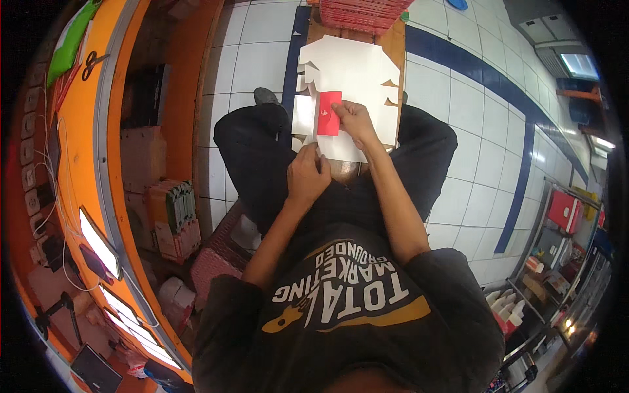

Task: Folding and stacking cardboard food packaging boxes in a commercial kitchen environment.

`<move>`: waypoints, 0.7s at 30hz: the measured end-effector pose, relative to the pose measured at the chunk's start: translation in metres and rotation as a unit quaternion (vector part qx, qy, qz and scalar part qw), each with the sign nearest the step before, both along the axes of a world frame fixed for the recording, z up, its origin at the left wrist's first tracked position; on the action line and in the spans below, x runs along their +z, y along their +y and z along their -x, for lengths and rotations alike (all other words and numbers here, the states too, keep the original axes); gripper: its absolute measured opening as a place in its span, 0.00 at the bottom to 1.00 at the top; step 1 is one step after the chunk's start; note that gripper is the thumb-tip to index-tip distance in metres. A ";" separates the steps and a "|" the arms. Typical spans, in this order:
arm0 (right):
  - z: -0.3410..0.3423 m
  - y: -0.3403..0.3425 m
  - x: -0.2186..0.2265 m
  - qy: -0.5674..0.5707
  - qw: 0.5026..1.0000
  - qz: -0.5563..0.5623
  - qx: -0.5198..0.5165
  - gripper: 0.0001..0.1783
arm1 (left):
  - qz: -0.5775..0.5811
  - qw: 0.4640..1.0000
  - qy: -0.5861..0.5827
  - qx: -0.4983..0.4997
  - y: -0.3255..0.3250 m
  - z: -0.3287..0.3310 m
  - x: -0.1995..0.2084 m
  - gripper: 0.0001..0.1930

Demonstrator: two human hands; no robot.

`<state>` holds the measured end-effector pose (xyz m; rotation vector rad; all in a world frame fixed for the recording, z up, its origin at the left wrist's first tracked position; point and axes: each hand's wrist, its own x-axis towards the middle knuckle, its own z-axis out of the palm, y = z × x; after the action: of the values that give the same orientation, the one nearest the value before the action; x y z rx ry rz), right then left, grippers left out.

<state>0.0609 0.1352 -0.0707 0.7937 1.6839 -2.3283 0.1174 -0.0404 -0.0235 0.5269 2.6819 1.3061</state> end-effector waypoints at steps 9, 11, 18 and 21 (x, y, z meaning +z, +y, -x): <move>-0.016 -0.018 -0.002 0.062 0.967 -0.241 0.059 0.16 | 0.140 0.986 0.092 -0.026 0.015 0.011 -0.014 0.03; -0.018 -0.018 -0.001 0.081 0.952 -0.288 0.056 0.16 | 0.102 0.989 0.103 -0.012 0.018 0.011 -0.017 0.02; -0.022 -0.022 0.002 0.038 0.980 -0.164 0.109 0.18 | 0.093 0.995 0.041 0.011 0.012 0.028 -0.012 0.06; -0.028 -0.023 -0.012 0.088 0.973 -0.176 0.122 0.16 | 0.050 0.997 0.058 -0.032 0.006 0.040 -0.014 0.06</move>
<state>0.0888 0.1118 -0.0831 0.4061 2.1707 -2.0133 0.0774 -0.0345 -0.0371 0.6909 2.7794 1.1515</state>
